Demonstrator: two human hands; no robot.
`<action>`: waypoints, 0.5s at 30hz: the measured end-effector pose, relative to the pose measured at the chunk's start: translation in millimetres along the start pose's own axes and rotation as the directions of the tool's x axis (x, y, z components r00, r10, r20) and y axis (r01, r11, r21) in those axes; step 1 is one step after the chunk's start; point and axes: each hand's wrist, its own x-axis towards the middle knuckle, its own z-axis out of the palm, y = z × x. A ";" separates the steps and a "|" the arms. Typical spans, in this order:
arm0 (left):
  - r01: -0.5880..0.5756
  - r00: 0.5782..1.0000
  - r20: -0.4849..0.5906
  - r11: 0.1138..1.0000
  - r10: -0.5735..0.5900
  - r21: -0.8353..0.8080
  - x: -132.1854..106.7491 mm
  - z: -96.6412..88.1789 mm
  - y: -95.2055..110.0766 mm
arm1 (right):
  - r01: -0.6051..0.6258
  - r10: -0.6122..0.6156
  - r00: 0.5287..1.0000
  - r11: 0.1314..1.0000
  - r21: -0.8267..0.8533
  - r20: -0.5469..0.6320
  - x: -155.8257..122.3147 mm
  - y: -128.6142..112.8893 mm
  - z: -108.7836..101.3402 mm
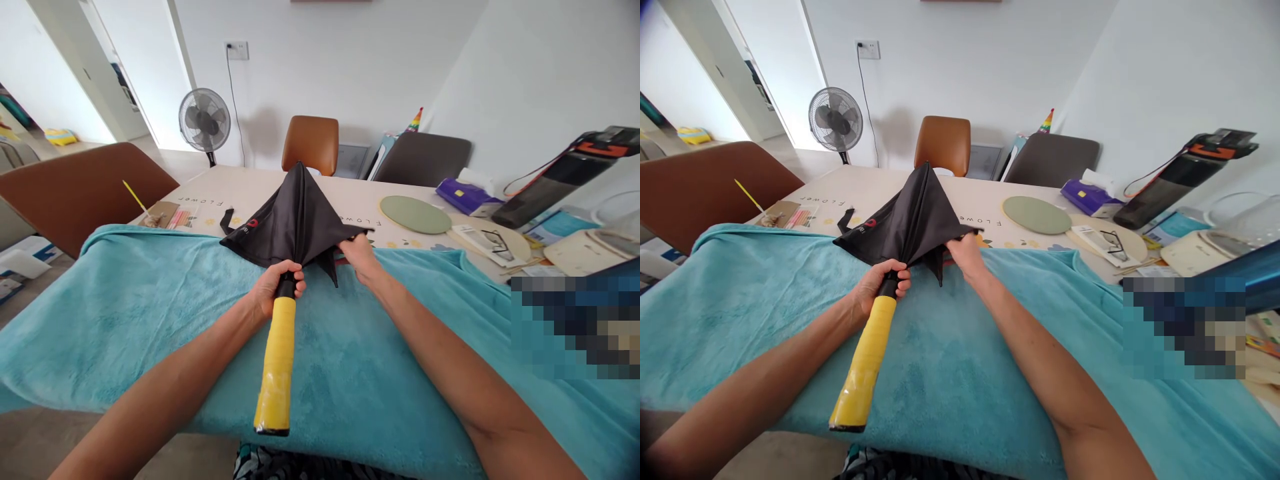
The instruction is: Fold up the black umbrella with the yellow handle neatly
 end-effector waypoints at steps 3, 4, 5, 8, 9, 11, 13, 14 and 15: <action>-0.001 1.000 0.002 1.000 0.001 0.021 2.0 -1.0 -1.4 | 0.094 -0.092 0.990 0.995 0.014 -0.111 7.4 -6.3 -7.7; 0.002 1.000 0.002 1.000 -0.002 0.028 2.7 -1.3 -1.8 | 0.103 -0.100 0.988 0.994 0.020 -0.120 9.1 -10.2 -7.8; 0.003 1.000 0.002 0.999 -0.003 0.035 3.3 -1.7 -2.1 | 0.107 -0.104 0.987 0.994 0.024 -0.121 10.6 -14.9 -6.0; -0.010 1.000 0.013 0.999 0.010 0.044 4.0 -2.2 -2.3 | 0.137 -0.138 0.989 0.990 -0.012 -0.055 15.0 -33.2 10.6; -0.016 1.000 0.019 0.999 0.015 0.043 3.7 -2.2 -2.0 | 0.162 -0.162 0.987 0.985 -0.051 0.002 16.9 -40.6 18.3; -0.023 0.999 0.025 0.999 0.022 0.033 2.5 -1.8 -1.2 | 0.251 -0.240 0.967 0.959 -0.135 0.090 21.3 -56.8 33.9; -0.018 1.000 0.019 0.999 0.018 0.029 0.8 -1.0 -0.4 | 0.362 -0.349 0.932 0.914 -0.185 0.098 25.9 -74.7 46.9; -0.011 1.000 0.014 0.999 0.011 0.031 0.0 -0.6 -0.1 | 0.413 -0.404 0.911 0.889 -0.197 0.087 28.0 -83.9 52.1; -0.004 1.000 0.009 0.999 0.003 0.036 -0.7 -0.1 0.0 | 0.456 -0.451 0.890 0.867 -0.203 0.073 29.8 -93.0 56.6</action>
